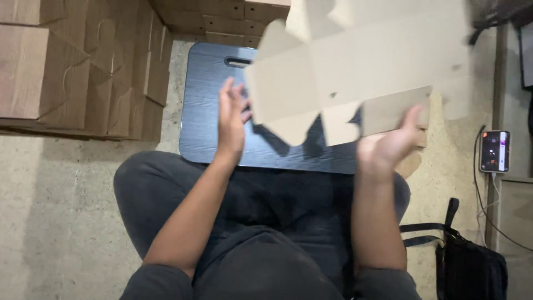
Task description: The person assembles a small cardboard box by folding a flat die-cut piece along its creases and tucking the flaps into place. They repeat this process with a second piece, completing two boxes and placing them on a stack nearby.
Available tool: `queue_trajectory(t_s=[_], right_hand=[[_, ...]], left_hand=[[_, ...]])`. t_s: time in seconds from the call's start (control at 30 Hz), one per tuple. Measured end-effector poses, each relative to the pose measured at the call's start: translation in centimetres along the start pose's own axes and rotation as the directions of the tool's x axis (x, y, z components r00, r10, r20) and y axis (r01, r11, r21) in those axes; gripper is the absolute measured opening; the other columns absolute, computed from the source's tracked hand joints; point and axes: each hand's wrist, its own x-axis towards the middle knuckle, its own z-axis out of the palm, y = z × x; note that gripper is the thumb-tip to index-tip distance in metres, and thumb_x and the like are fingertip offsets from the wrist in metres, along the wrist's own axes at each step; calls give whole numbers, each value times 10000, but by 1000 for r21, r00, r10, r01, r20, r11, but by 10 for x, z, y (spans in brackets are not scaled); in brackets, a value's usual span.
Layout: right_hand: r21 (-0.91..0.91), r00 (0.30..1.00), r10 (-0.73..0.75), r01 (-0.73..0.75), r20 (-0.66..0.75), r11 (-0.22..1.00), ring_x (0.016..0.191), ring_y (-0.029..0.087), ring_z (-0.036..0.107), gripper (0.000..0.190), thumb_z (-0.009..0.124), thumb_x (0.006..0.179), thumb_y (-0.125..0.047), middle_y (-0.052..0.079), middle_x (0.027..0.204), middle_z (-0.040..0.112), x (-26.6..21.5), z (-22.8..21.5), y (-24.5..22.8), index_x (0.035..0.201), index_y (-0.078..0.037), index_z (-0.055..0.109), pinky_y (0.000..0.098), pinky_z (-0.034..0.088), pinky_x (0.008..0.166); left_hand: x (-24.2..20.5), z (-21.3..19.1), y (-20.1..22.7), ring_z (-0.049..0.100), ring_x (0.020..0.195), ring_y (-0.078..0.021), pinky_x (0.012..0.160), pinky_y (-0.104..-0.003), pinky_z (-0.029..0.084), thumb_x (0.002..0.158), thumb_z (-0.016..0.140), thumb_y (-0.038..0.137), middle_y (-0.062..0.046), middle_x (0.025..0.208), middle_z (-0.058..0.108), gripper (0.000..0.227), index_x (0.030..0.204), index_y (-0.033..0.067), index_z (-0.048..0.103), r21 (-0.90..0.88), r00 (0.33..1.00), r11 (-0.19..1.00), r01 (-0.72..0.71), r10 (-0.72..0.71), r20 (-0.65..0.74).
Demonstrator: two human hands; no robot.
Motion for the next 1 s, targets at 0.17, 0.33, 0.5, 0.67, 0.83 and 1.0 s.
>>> queue_trajectory(t_s=[0.17, 0.33, 0.5, 0.67, 0.83, 1.0], right_hand=[[-45, 961, 273, -272, 31, 961, 1133, 292, 723, 274, 640, 1019, -249, 152, 1275, 705, -13, -31, 73, 1257, -115, 628, 491, 607, 1012], [-95, 901, 433, -429, 29, 898, 1108, 322, 696, 160, 608, 1005, -121, 170, 1213, 696, -33, -36, 91, 1157, -70, 603, 519, 570, 1027], [-108, 817, 572, -564, 71, 819, 1184, 296, 669, 137, 680, 920, -193, 80, 1224, 687, -28, -49, 86, 1024, -204, 591, 539, 538, 1063], [-180, 803, 580, -556, 138, 812, 1157, 268, 671, 226, 652, 917, -283, 92, 1230, 692, -33, -41, 83, 1111, -186, 587, 503, 562, 1034], [-170, 829, 517, -489, 214, 855, 1094, 289, 714, 361, 608, 916, -388, 129, 1177, 727, -23, -43, 78, 1146, -112, 638, 492, 608, 995], [-199, 846, 411, -363, 340, 910, 1212, 330, 650, 647, 442, 909, -609, 233, 1327, 626, -1, -42, 59, 1307, -104, 518, 497, 578, 1004]], left_hand=[[9, -32, 41, 465, 1378, -494, 1122, -608, 372, 1075, 487, 564, -280, 1454, 487, 700, 1512, 32, 360, 305, 965, 948, -88, 157, -212], [16, -44, 34, 541, 1294, -456, 1014, -657, 422, 1004, 694, 502, -195, 1428, 489, 604, 1439, 104, 562, 885, 959, 457, 91, 199, -201], [1, -7, 27, 39, 1481, -620, 1057, -845, -5, 876, 838, 408, -348, 1634, 138, 664, 1373, 1, 672, 959, 937, 161, -232, 301, 176], [-12, 18, 15, -79, 1474, -648, 1089, -854, 10, 930, 755, 442, -297, 1671, -65, 774, 1555, 81, 476, 901, 950, 302, -311, 129, 285], [-6, 8, 2, -78, 1510, -585, 1124, -821, -14, 988, 524, 625, -259, 1688, 3, 760, 1615, 226, 364, 917, 939, 260, -302, -83, 333], [-5, 2, 9, 28, 1512, -576, 1089, -852, 39, 989, 506, 604, -253, 1656, 164, 640, 1472, 189, 573, 929, 939, 207, -307, -91, 331]])
